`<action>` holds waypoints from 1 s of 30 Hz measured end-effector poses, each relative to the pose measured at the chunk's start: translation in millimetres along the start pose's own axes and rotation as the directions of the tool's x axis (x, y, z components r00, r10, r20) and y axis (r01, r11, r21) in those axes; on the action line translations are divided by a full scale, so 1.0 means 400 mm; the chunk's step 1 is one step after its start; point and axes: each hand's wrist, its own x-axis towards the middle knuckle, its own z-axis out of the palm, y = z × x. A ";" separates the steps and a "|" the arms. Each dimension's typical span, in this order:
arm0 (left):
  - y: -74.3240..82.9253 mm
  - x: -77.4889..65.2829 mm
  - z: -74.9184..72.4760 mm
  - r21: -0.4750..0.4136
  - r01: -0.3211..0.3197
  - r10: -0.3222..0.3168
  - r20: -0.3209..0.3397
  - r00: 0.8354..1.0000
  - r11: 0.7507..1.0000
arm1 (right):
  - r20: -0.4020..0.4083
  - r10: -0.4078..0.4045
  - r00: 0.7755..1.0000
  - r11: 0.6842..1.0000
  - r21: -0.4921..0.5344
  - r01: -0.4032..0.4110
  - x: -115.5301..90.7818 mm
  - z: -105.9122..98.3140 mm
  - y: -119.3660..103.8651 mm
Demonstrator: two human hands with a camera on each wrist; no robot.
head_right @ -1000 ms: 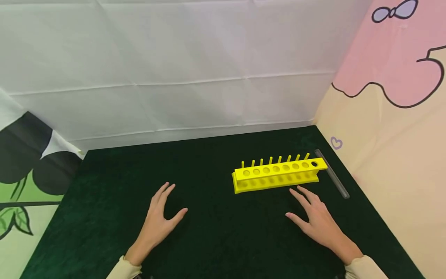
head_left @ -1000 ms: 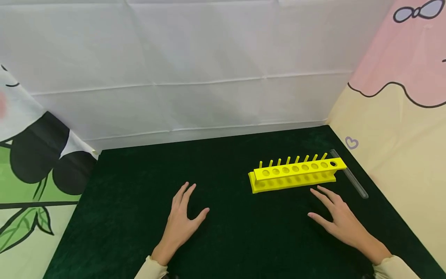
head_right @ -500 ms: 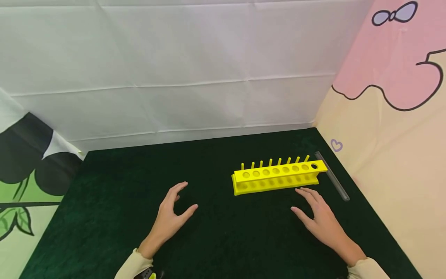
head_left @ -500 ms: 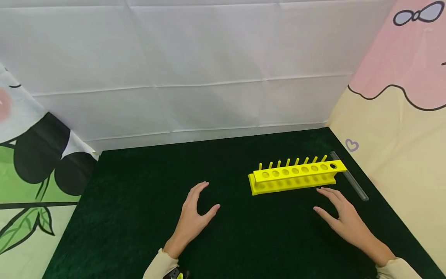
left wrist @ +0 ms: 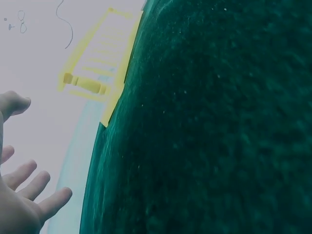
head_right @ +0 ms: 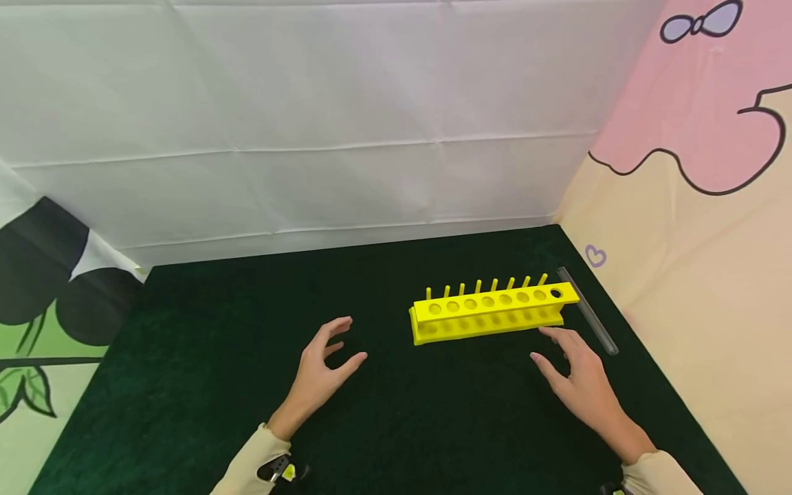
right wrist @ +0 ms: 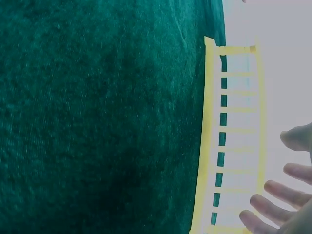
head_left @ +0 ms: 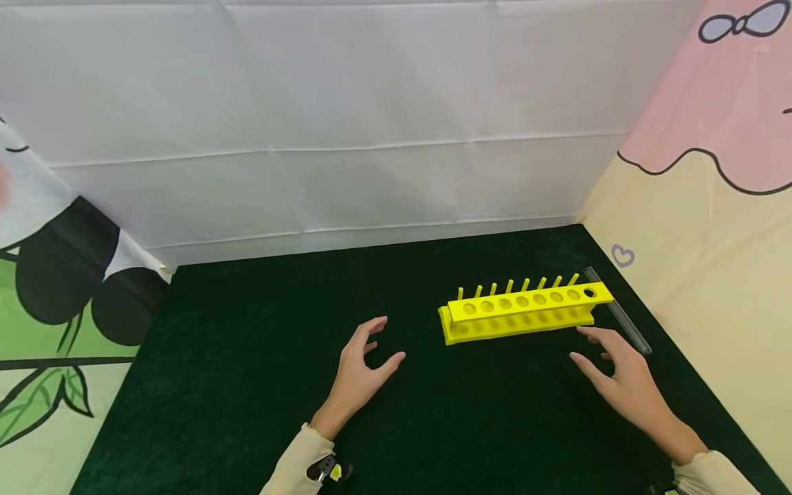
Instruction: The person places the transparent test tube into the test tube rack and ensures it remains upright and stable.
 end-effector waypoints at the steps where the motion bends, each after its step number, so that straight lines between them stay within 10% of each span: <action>1: -0.001 0.002 0.004 -0.007 -0.004 0.005 0.002 1.000 1.000 | -0.005 0.006 1.000 1.000 0.004 -0.006 0.001 -0.001 0.003; 30: 0.006 0.067 0.095 -0.185 -0.011 0.026 0.080 0.996 0.983 | -0.072 0.042 0.997 0.998 -0.048 -0.046 0.039 -0.051 0.069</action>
